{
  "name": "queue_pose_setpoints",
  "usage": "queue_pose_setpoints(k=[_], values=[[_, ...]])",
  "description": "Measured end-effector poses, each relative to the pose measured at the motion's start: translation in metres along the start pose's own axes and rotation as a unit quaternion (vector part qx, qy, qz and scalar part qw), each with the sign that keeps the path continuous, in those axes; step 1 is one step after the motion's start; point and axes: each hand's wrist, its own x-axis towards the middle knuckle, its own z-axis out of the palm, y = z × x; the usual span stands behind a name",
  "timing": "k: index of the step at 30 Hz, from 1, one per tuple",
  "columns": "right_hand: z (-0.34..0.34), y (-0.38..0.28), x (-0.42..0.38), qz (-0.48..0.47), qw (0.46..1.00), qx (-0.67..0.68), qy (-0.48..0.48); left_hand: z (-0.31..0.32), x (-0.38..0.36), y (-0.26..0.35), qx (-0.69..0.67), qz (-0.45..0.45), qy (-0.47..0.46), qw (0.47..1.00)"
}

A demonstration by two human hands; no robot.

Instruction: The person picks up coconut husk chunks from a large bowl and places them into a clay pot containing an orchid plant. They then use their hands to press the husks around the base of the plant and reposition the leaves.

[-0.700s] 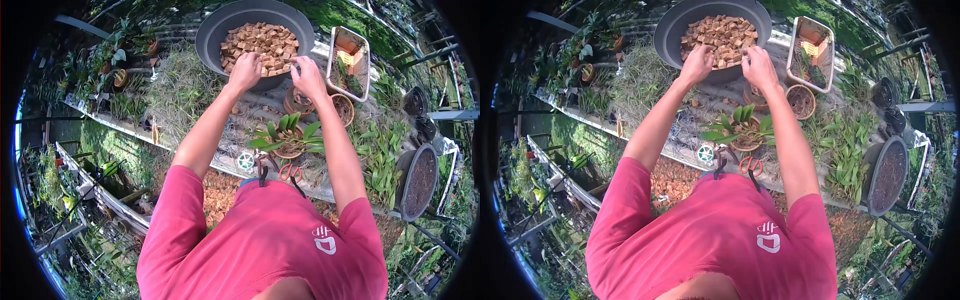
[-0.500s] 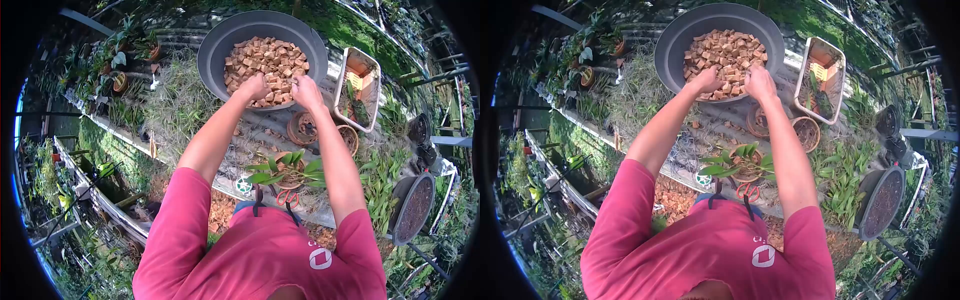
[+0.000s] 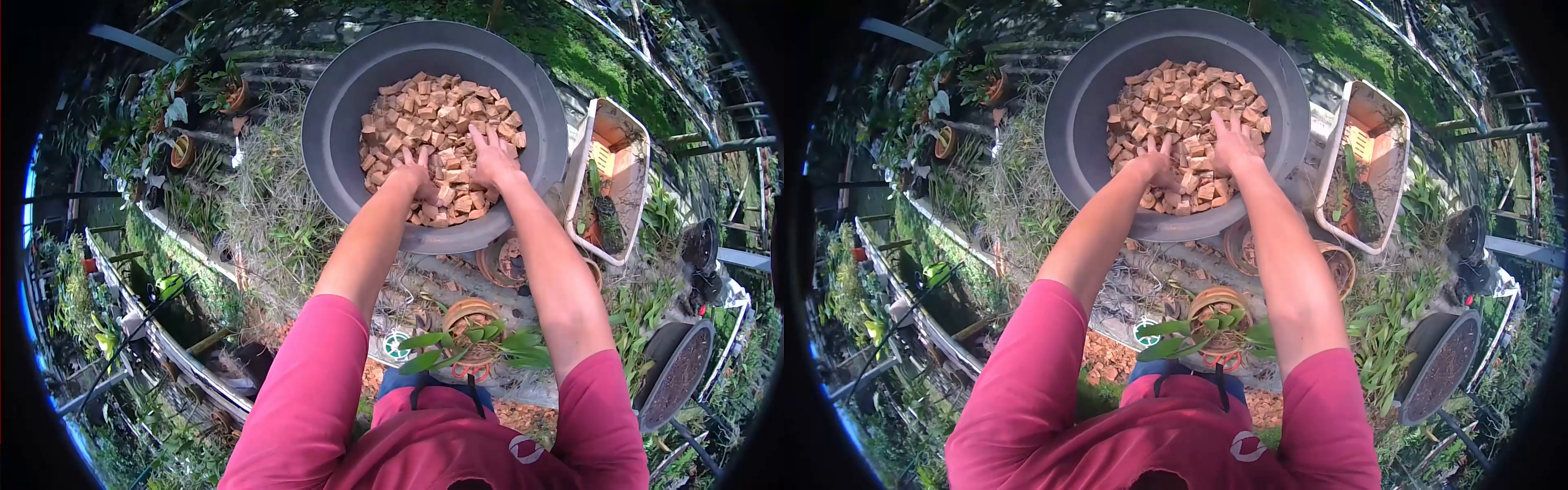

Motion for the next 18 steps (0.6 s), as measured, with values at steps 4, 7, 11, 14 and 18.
queue_pose_setpoints(k=[4,7,11,14,18], values=[[0.006,-0.005,0.005,-0.03,0.993,-0.106,-0.032,0.0,0.003,0.009,-0.046,-0.034,-0.035,0.998],[0.022,0.001,0.021,-0.068,0.995,-0.075,-0.008,0.002,0.012,0.005,-0.068,0.007,0.005,0.998],[0.02,0.003,0.023,-0.115,0.991,-0.064,-0.033,-0.001,0.014,0.003,-0.127,0.039,0.045,0.99],[0.022,0.0,0.024,-0.105,0.993,-0.047,-0.035,-0.006,0.018,0.002,-0.132,0.079,0.046,0.987],[0.024,-0.012,0.017,-0.075,0.99,-0.095,-0.067,-0.009,0.017,0.003,-0.184,0.105,0.011,0.977]])
